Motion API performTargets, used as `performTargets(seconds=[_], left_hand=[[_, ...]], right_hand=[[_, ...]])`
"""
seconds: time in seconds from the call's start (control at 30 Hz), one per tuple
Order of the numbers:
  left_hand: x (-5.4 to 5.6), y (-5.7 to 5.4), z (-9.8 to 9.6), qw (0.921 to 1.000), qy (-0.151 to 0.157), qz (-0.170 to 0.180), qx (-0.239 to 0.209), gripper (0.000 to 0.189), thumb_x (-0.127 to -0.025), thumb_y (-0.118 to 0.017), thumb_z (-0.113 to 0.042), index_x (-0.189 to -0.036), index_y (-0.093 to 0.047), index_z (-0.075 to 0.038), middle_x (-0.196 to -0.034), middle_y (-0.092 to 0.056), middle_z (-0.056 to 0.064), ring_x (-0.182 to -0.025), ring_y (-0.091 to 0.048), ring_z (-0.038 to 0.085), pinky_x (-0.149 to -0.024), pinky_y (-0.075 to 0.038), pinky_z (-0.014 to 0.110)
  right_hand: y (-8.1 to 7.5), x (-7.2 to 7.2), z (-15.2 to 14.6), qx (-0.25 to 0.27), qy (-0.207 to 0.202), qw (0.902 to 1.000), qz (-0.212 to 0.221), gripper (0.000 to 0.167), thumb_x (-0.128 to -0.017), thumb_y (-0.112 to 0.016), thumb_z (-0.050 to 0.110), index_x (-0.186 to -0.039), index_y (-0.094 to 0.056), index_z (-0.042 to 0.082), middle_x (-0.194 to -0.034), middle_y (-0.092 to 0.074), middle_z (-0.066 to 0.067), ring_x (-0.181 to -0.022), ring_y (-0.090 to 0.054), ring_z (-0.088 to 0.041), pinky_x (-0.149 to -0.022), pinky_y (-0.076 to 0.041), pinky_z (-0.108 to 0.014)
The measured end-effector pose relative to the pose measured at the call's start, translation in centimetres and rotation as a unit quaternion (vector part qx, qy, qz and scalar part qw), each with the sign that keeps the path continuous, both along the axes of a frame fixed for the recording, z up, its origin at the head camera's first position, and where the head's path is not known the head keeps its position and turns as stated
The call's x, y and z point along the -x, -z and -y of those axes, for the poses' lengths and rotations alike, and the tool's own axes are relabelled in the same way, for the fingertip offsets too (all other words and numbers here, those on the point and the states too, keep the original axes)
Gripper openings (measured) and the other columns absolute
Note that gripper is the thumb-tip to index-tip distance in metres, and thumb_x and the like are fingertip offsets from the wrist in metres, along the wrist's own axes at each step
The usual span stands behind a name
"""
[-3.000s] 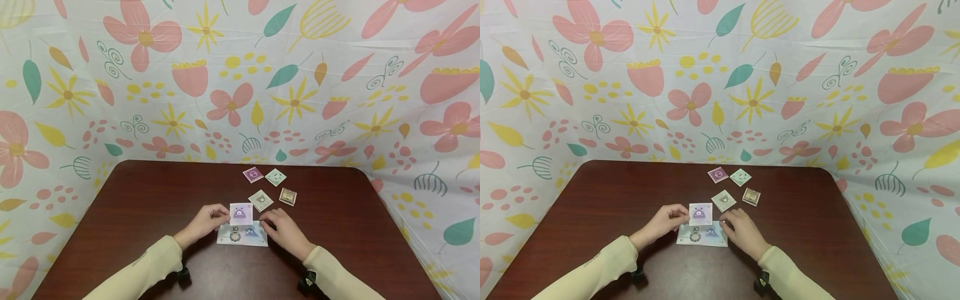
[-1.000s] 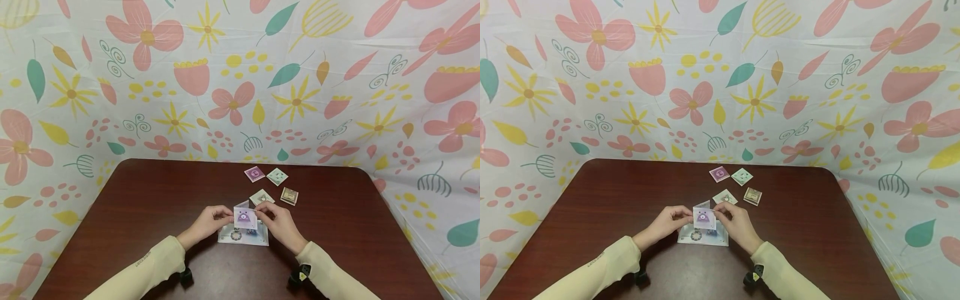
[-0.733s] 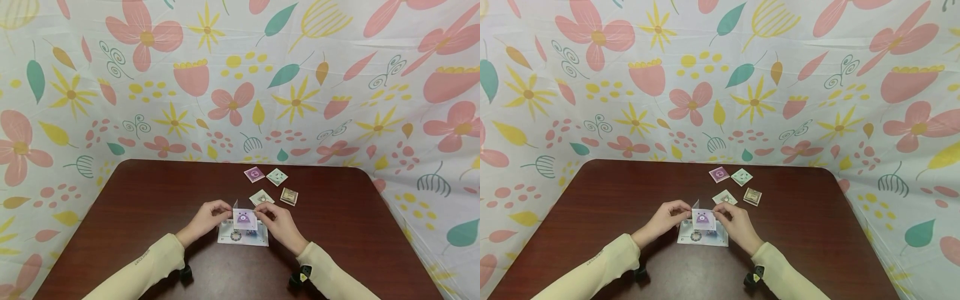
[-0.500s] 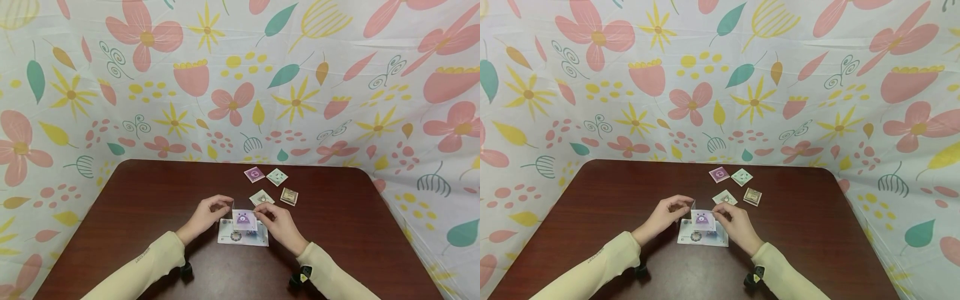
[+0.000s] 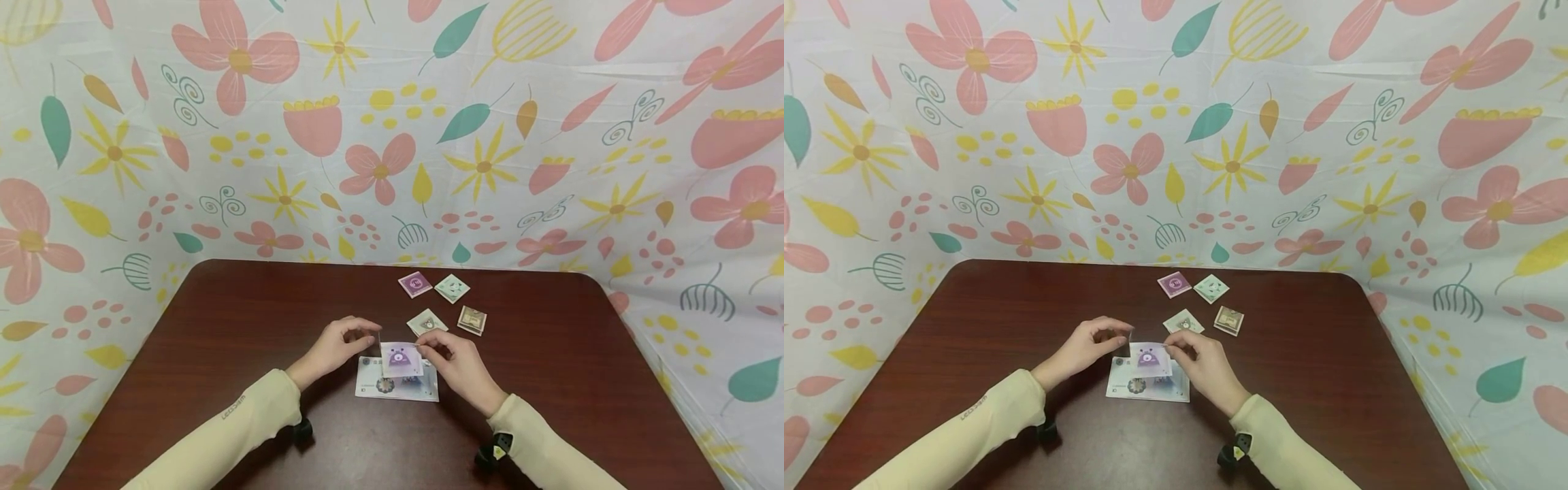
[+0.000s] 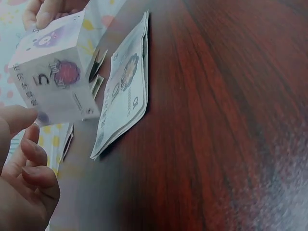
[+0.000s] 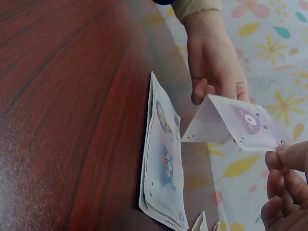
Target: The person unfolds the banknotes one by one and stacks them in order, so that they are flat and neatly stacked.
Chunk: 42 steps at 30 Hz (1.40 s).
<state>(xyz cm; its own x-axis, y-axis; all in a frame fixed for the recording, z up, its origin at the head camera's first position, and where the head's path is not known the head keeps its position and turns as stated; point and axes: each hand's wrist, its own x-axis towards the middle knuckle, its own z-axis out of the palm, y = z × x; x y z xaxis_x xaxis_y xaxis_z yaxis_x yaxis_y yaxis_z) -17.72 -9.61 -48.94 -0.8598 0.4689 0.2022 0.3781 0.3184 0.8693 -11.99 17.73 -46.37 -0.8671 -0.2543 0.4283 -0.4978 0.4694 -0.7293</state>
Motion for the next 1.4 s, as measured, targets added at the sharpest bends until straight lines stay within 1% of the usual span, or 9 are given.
performTargets(seconds=[0.13, 0.27, 0.5, 0.7, 0.8, 0.9, 1.03, 1.13, 1.4], left_hand=[[0.1, -0.1, 0.1, 0.9999, 0.003, -0.007, 0.008, 0.016, -0.098, -0.073, -0.012, -0.113, -0.078, -0.01, -0.102, -0.071, 0.004, -0.076, -0.057, 0.01, -0.069, -0.048, 0.025], [0.0, -0.2, 0.2, 0.9999, 0.009, -0.003, 0.012, 0.012, -0.097, -0.074, -0.013, -0.108, -0.079, -0.012, -0.103, -0.069, 0.005, -0.073, -0.056, 0.012, -0.066, -0.047, 0.025], [-0.1, -0.4, 0.6, 0.9976, 0.027, 0.064, -0.003, 0.009, -0.098, -0.074, -0.014, -0.106, -0.076, -0.01, -0.103, -0.064, 0.008, -0.062, -0.058, 0.026, -0.05, -0.05, 0.031], [-0.3, -0.3, 1.2, 0.9928, 0.027, 0.113, -0.028, 0.01, -0.099, -0.072, -0.015, -0.106, -0.074, -0.009, -0.092, -0.068, 0.011, -0.06, -0.052, 0.021, -0.053, -0.044, 0.028], [-0.6, -0.2, 1.3, 0.9898, 0.032, 0.132, -0.043, 0.012, -0.1, -0.071, -0.014, -0.107, -0.072, -0.005, -0.09, -0.068, 0.018, -0.06, -0.054, 0.026, -0.053, -0.047, 0.031], [-0.8, -0.1, 1.4, 0.9871, 0.033, 0.145, -0.06, 0.012, -0.1, -0.069, -0.011, -0.107, -0.07, -0.002, -0.09, -0.069, 0.019, -0.061, -0.055, 0.025, -0.053, -0.048, 0.031], [-1.2, 0.0, 1.4, 0.9857, 0.032, 0.145, -0.08, 0.011, -0.099, -0.068, -0.007, -0.106, -0.068, 0.002, -0.087, -0.07, 0.012, -0.06, -0.055, 0.019, -0.053, -0.05, 0.031], [-1.6, -0.1, 1.2, 0.9873, 0.025, 0.133, -0.083, 0.01, -0.099, -0.068, -0.005, -0.103, -0.067, 0.004, -0.086, -0.071, 0.013, -0.058, -0.054, 0.017, -0.05, -0.049, 0.032], [-2.4, -0.5, 0.7, 0.9893, -0.032, 0.122, -0.074, 0.005, -0.097, -0.07, -0.004, -0.098, -0.069, 0.001, -0.086, -0.072, 0.011, -0.056, -0.051, 0.011, -0.046, -0.044, 0.028]], right_hand=[[-0.2, 0.0, -0.3, -0.001, 0.01, 1.0, 0.001, 0.015, -0.093, -0.076, 0.002, -0.098, -0.075, 0.016, -0.085, -0.072, 0.009, -0.075, -0.06, -0.004, -0.065, -0.05, -0.025], [-0.5, 0.1, -0.7, -0.001, 0.018, 0.9998, 0.004, 0.016, -0.092, -0.077, 0.002, -0.099, -0.075, 0.016, -0.085, -0.072, 0.008, -0.074, -0.061, -0.004, -0.065, -0.051, -0.024], [-0.6, 0.0, -1.2, -0.004, 0.026, 0.9996, 0.014, 0.016, -0.093, -0.077, 0.003, -0.1, -0.074, 0.016, -0.088, -0.073, 0.008, -0.078, -0.063, -0.004, -0.067, -0.052, -0.025], [-0.3, -0.1, -1.7, -0.012, 0.036, 0.9991, 0.02, 0.015, -0.093, -0.077, 0.003, -0.099, -0.074, 0.017, -0.086, -0.072, 0.009, -0.076, -0.062, -0.004, -0.066, -0.051, -0.025], [0.0, -0.1, -1.9, -0.015, 0.042, 0.9988, 0.02, 0.016, -0.093, -0.077, 0.004, -0.099, -0.074, 0.018, -0.085, -0.071, 0.01, -0.074, -0.061, -0.004, -0.066, -0.05, -0.024], [0.1, -0.2, -2.1, -0.013, 0.047, 0.9986, 0.018, 0.016, -0.093, -0.077, 0.004, -0.099, -0.073, 0.018, -0.084, -0.07, 0.011, -0.073, -0.06, -0.004, -0.065, -0.049, -0.024], [0.3, -0.2, -2.2, -0.009, 0.054, 0.9984, 0.015, 0.015, -0.093, -0.076, 0.002, -0.098, -0.073, 0.016, -0.082, -0.07, 0.009, -0.073, -0.06, -0.003, -0.064, -0.049, -0.023], [0.4, -0.3, -2.3, -0.007, 0.057, 0.9982, 0.018, 0.014, -0.093, -0.076, 0.003, -0.098, -0.073, 0.015, -0.082, -0.071, 0.007, -0.073, -0.059, -0.003, -0.064, -0.049, -0.023], [0.6, -0.4, -2.3, -0.006, 0.063, 0.9972, 0.039, 0.014, -0.093, -0.076, 0.004, -0.099, -0.073, 0.017, -0.083, -0.07, 0.008, -0.071, -0.058, -0.004, -0.062, -0.048, -0.023]])
